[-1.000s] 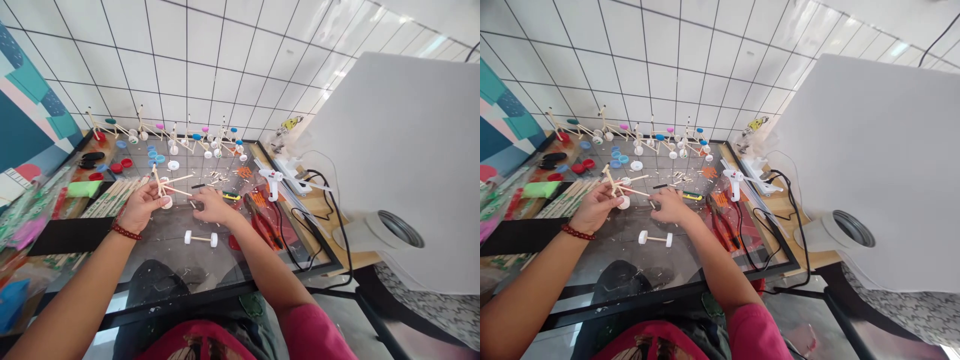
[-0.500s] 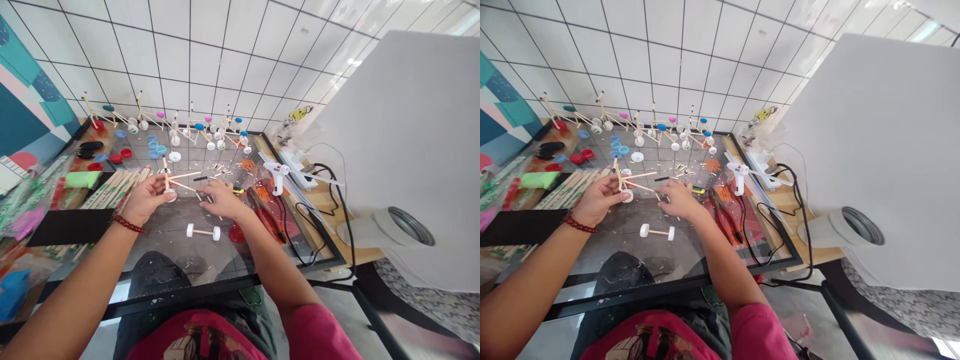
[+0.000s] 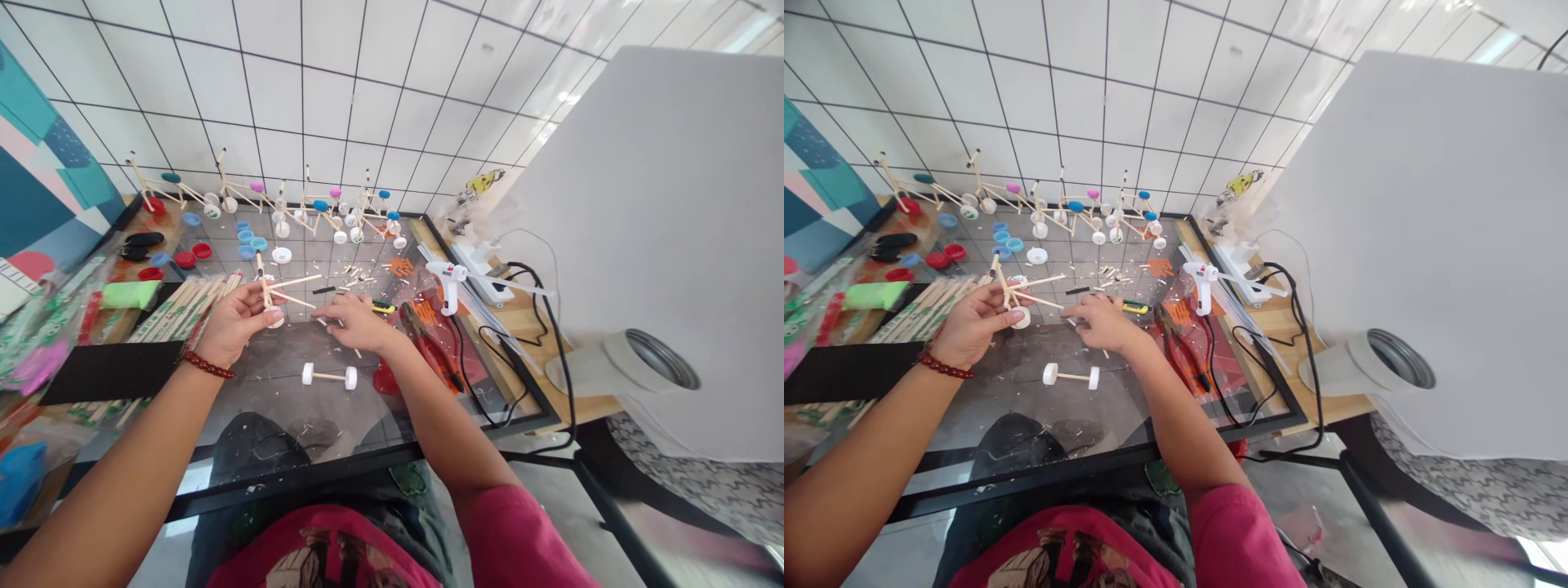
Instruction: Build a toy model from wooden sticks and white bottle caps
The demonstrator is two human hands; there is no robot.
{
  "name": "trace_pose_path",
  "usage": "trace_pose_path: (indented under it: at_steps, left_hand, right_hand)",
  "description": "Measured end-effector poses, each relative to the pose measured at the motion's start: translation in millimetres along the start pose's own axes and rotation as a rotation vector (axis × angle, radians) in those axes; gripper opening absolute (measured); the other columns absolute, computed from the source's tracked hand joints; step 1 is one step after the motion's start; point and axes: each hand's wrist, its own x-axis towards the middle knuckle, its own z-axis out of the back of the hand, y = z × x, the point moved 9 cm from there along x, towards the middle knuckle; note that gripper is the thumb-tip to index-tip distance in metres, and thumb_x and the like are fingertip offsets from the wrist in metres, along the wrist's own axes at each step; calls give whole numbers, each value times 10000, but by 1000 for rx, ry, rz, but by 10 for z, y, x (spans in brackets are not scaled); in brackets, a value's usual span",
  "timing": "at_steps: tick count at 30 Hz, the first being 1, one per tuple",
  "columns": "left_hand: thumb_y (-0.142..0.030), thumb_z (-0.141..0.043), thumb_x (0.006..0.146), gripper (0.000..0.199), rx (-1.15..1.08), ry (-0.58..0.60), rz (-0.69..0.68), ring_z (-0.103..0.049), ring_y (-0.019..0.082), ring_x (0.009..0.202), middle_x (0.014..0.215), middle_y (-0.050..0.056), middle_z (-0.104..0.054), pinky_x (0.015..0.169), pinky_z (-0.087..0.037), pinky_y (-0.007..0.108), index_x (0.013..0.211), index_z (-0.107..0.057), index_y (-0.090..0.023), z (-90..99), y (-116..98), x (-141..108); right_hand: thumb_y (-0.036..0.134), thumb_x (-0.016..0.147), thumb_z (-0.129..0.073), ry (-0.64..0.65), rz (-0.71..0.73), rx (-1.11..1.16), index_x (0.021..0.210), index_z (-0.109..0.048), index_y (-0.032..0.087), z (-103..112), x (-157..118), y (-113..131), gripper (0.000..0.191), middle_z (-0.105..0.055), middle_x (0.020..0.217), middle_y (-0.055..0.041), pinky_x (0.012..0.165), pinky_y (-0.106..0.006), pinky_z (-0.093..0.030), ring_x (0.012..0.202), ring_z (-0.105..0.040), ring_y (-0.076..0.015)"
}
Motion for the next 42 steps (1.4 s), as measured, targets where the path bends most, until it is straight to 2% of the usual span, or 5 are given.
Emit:
trace_pose_path:
  at_steps: [7,13,26,33,42]
  left_hand:
    - [-347,-1055,456,730,51,72,22,-764,276,1044,1032,97,-817,780,-626,316,1088,-730,-179,-62,-8,-35]
    - [-415,-1067,451,790,112,109,23,-751,319,1150,1115,121,-820,945,-623,408,1120,-722,-176,-98,34,-47]
    - [-459,-1066,441,823,142,124,14,-740,362,1215,1179,148,-820,1092,-576,529,1125,-707,-176,-122,66,-31]
    - [-461,-1068,428,807,169,135,12,-731,378,1248,1219,157,-816,1120,-565,551,1100,-718,-183,-147,52,-37]
    - [-487,-1059,458,849,196,152,13,-709,388,1297,1276,184,-799,1139,-558,554,1160,-700,-171,-166,52,-56]
  right_hand:
    - [145,941,-649,-83,-36,81,1254,-782,250,14,35,-68,355,-748,1148,-86,990,-430,-349,1189,-589,-291]
    - [221,916,-744,-129,-82,88,1285,-762,243,32,30,-107,370,-764,1146,-79,997,-442,-351,1181,-615,-299]
    - [293,962,-759,-158,-55,67,1186,-795,243,53,28,-76,233,-785,1096,-77,969,-423,-324,1168,-639,-296]
    - [318,959,-781,-138,-66,59,1247,-784,233,50,25,-68,300,-790,1131,-76,995,-437,-363,1198,-649,-299]
    - [309,955,-775,-139,-69,74,1205,-802,243,67,15,-60,260,-803,1124,-87,959,-431,-366,1183,-653,-317]
